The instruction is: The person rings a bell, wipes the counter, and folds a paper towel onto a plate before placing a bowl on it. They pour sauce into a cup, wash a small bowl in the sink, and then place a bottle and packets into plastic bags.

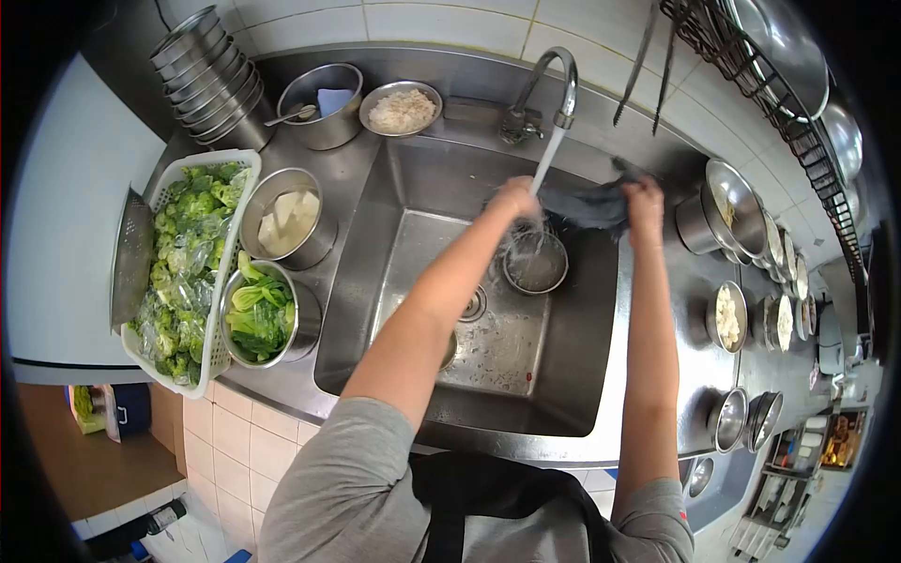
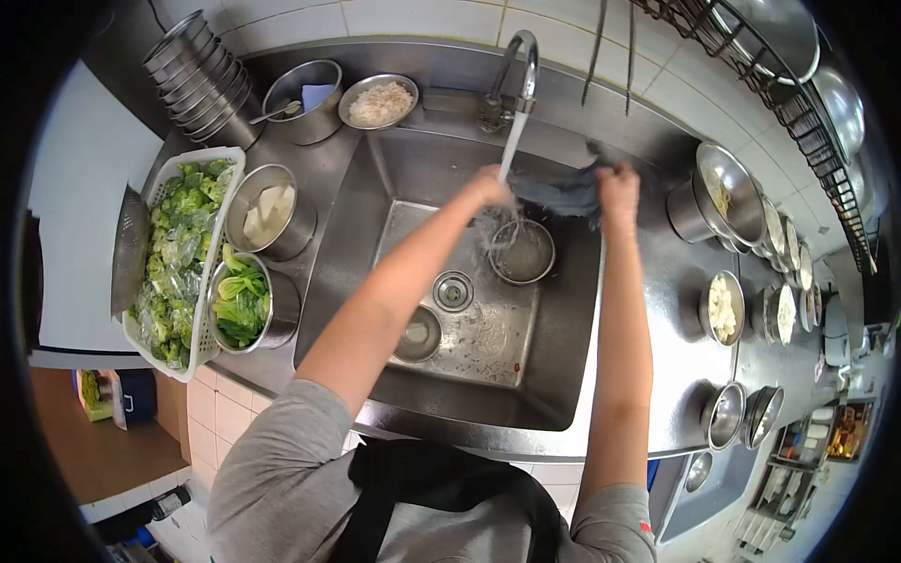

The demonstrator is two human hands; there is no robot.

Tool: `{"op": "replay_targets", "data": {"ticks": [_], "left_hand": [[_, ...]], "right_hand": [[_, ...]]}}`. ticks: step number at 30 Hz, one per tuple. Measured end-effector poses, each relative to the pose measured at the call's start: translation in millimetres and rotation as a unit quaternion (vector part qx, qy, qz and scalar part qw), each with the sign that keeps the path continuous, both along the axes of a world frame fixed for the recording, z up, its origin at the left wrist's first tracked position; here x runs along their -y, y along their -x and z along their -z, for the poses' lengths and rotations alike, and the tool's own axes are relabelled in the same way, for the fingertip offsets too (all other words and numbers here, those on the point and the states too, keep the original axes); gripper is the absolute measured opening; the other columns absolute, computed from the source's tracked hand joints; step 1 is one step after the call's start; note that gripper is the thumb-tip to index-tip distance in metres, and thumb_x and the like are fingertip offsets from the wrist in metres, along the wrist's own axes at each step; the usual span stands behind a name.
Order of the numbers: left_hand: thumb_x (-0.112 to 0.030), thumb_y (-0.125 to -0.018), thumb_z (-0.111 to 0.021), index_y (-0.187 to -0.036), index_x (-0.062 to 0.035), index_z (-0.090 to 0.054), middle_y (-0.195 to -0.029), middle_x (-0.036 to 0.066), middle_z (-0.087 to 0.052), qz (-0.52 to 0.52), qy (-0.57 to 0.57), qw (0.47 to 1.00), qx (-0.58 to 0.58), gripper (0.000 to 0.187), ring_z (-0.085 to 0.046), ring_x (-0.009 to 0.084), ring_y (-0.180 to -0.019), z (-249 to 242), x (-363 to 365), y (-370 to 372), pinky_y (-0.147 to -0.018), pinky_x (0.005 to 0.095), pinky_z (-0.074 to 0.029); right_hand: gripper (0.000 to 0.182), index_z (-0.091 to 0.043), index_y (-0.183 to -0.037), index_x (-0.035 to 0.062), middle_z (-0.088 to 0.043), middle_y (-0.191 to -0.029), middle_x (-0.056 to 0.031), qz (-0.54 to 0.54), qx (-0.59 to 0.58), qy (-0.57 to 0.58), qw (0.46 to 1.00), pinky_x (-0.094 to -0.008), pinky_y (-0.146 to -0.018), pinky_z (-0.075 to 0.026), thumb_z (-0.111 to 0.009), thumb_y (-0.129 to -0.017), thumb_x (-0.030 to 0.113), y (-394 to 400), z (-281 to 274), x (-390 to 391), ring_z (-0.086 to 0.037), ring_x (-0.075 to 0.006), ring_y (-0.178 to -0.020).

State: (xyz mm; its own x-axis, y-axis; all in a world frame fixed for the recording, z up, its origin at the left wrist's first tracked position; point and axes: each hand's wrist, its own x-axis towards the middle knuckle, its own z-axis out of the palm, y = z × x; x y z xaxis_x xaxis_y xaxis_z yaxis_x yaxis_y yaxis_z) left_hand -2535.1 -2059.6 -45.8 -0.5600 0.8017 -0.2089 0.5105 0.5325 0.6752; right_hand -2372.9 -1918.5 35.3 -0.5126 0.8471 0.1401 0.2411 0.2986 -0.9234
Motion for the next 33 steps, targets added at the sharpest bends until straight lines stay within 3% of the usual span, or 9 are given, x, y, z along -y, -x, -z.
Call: {"op": "replay_targets", "data": {"ticks": [7, 9, 12, 19, 21, 23, 27, 32, 33], "left_hand": [[-0.012, -0.064, -0.064, -0.111, -0.0020, -0.054, -0.107, 0.019, -0.058, 0.036, -0.007, 0.999, -0.020, 0.049, -0.055, 0.0309, -0.102, -61, 7, -22, -0.082, 0.0371, -0.047], [-0.011, -0.064, -0.063, -0.103, 0.0046, -0.055, -0.097, 0.016, -0.059, 0.028, -0.265, 0.856, 0.444, 0.043, -0.057, 0.0284, -0.094, -33, 13, -14, -0.078, 0.0388, -0.047], [-0.029, -0.076, -0.060, -0.093, -0.0045, -0.054, -0.092, 0.011, -0.057, -0.102, -0.459, 0.574, 0.671, 0.031, -0.057, 0.0209, -0.087, -41, 54, -10, -0.079, 0.0343, -0.046], [-0.064, -0.071, -0.055, -0.108, -0.0027, -0.053, -0.096, 0.013, -0.059, -0.143, -0.447, 0.467, 0.749, 0.072, -0.057, 0.0281, -0.091, -11, 29, -26, -0.084, 0.0401, -0.045], [-0.057, -0.067, -0.065, -0.109, -0.0021, -0.054, -0.096, 0.014, -0.060, -0.162, -0.431, 0.479, 0.747, 0.070, -0.058, 0.0299, -0.088, -31, 22, -20, -0.081, 0.0396, -0.046], [-0.049, -0.068, -0.067, -0.105, 0.0003, -0.054, -0.099, 0.014, -0.060, -0.208, -0.371, 0.877, 0.225, 0.063, -0.057, 0.0277, -0.092, -48, 17, -27, -0.082, 0.0391, -0.044], [-0.024, -0.061, -0.071, -0.085, -0.0025, -0.060, -0.081, 0.015, -0.061, 0.046, -0.287, 0.952, -0.097, 0.034, -0.058, 0.0348, -0.076, -66, 21, -39, -0.071, 0.0395, -0.046], [-0.012, -0.063, -0.063, -0.070, -0.0032, -0.057, -0.087, 0.013, -0.060, -0.066, -0.559, 0.824, -0.071, 0.013, -0.056, 0.0291, -0.086, -61, 40, -51, -0.080, 0.0353, -0.042], [-0.011, -0.068, -0.061, -0.077, -0.0023, -0.058, -0.092, 0.010, -0.061, -0.153, -0.562, 0.811, 0.048, 0.013, -0.057, 0.0239, -0.089, -53, 47, -47, -0.081, 0.0335, -0.042]], "right_hand": [[0.065, -0.042, -0.118, -0.0057, -0.056, -0.103, -0.0167, -0.137, 0.199, -0.244, 0.939, -0.0338, -0.072, -0.050, -0.074, -0.068, 0.020, 15, 111, 70, -0.060, -0.0256, -0.080], [0.044, -0.047, -0.111, -0.0023, -0.055, -0.098, -0.0125, -0.143, -0.029, 0.319, 0.937, -0.0302, -0.057, -0.051, -0.066, -0.074, 0.011, 34, 103, 83, -0.059, -0.0209, -0.070], [0.032, -0.048, -0.103, -0.0006, -0.054, -0.084, -0.0077, -0.072, -0.188, 0.288, 0.936, -0.0267, -0.050, -0.047, -0.058, -0.073, 0.001, 53, 56, 109, -0.056, -0.0156, -0.063], [0.042, -0.047, -0.104, -0.0034, -0.056, -0.093, -0.0100, -0.058, -0.199, 0.162, 0.965, -0.0287, -0.068, -0.046, -0.055, -0.063, -0.003, 68, 64, 113, -0.057, -0.0201, -0.080], [0.049, -0.041, -0.115, -0.0019, -0.052, -0.106, -0.0139, -0.085, -0.185, 0.192, 0.960, -0.0318, -0.074, -0.045, -0.057, -0.069, -0.001, 40, 60, 120, -0.052, -0.0199, -0.094], [0.055, -0.034, -0.124, 0.0009, -0.042, -0.121, -0.0175, -0.043, -0.159, 0.318, 0.934, -0.0370, -0.077, -0.045, -0.060, -0.076, 0.006, 22, 47, 129, -0.048, -0.0207, -0.102], [0.053, -0.035, -0.125, 0.0057, -0.039, -0.128, -0.0151, -0.059, -0.361, 0.616, 0.697, -0.0490, -0.088, -0.041, -0.046, -0.088, 0.042, 30, 32, 111, -0.045, -0.0288, -0.112], [0.031, -0.050, -0.107, 0.0047, -0.058, -0.104, -0.0118, -0.206, -0.409, 0.650, 0.607, -0.0450, -0.085, -0.044, -0.048, -0.088, 0.029, 77, 73, 69, -0.056, -0.0283, -0.094], [0.025, -0.050, -0.104, 0.0039, -0.059, -0.100, -0.0110, -0.150, -0.388, 0.576, 0.704, -0.0425, -0.083, -0.045, -0.051, -0.085, 0.019, 83, 53, 90, -0.058, -0.0260, -0.090]]}}
